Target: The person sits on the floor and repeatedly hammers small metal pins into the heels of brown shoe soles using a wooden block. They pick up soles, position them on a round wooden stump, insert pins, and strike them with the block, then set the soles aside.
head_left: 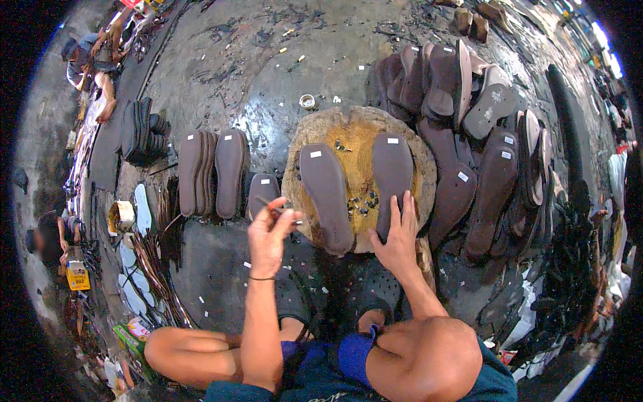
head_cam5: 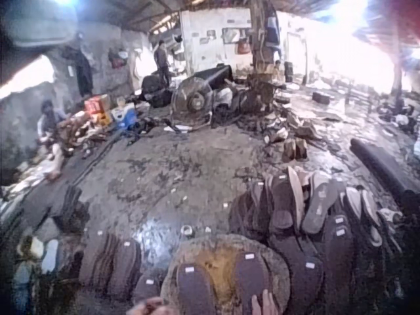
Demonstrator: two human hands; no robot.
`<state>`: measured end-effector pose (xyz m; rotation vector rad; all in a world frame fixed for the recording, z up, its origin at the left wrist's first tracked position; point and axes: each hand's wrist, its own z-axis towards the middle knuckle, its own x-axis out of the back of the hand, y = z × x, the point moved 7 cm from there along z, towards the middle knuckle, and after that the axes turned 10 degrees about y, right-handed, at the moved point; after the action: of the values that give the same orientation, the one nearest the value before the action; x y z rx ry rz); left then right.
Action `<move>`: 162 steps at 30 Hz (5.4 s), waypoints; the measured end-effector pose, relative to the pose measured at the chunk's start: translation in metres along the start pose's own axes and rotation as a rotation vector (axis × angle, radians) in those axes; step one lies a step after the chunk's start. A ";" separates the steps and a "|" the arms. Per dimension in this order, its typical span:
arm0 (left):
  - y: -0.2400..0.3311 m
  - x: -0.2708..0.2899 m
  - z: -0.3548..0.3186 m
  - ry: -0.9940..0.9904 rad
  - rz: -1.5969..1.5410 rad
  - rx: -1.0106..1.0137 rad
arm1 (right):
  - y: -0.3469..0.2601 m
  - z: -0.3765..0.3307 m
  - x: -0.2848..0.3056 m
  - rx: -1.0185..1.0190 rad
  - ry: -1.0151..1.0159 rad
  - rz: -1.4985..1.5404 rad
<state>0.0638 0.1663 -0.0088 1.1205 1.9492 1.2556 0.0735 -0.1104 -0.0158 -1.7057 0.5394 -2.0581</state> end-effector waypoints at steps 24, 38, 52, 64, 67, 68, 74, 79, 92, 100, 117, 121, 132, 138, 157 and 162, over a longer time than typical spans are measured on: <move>0.008 -0.042 0.089 0.161 0.155 -0.332 | 0.003 -0.004 0.019 -0.082 0.023 0.032; 0.028 -0.122 0.299 0.173 0.900 -0.860 | 0.158 -0.236 0.059 -0.509 -0.256 -0.279; -0.015 -0.072 0.126 -0.038 -0.114 -0.213 | 0.065 -0.114 0.052 -0.691 -0.016 0.647; 0.012 -0.084 0.100 0.100 0.380 -0.536 | -0.055 0.016 0.083 -0.424 -0.017 1.183; 0.017 -0.088 0.093 0.117 0.553 -0.614 | -0.098 0.056 0.120 -0.050 0.310 1.415; 0.016 -0.093 0.091 0.091 0.535 -0.647 | -0.091 0.072 0.105 -0.212 -0.007 1.518; 0.003 -0.078 0.098 -0.019 0.602 -1.061 | -0.048 0.003 -0.033 -0.525 -0.626 0.955; 0.018 -0.098 0.093 -0.115 0.815 -0.930 | -0.032 0.009 -0.085 -0.726 -0.362 1.063; 0.036 -0.087 0.117 -0.074 0.387 -0.485 | -0.026 0.006 -0.095 -0.741 -0.337 0.929; -0.014 -0.118 -0.010 -0.151 0.090 -0.270 | -0.011 -0.002 -0.030 -0.832 -0.168 1.229; -0.031 -0.215 0.094 -0.292 0.031 -0.234 | 0.060 -0.055 0.038 -0.858 0.111 0.885; -0.034 -0.222 0.090 -0.295 0.094 -0.253 | 0.065 -0.069 0.041 -0.861 0.065 0.814; -0.016 -0.211 0.069 -0.194 0.365 -0.642 | -0.005 0.031 0.143 -0.411 0.204 1.185; -0.020 -0.231 0.057 -0.311 0.446 -0.841 | 0.024 0.020 0.101 -0.055 0.277 0.549; -0.028 -0.161 -0.052 -0.382 0.130 -0.320 | 0.039 -0.030 0.002 -0.946 -0.074 1.217; -0.041 -0.142 -0.011 -0.263 -0.092 0.025 | 0.065 -0.083 0.043 -0.903 0.026 0.848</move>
<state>0.1112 0.0298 -0.0394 1.1318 1.8013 0.9846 -0.0112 -0.1853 -0.0300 -1.3967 2.0015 -1.2442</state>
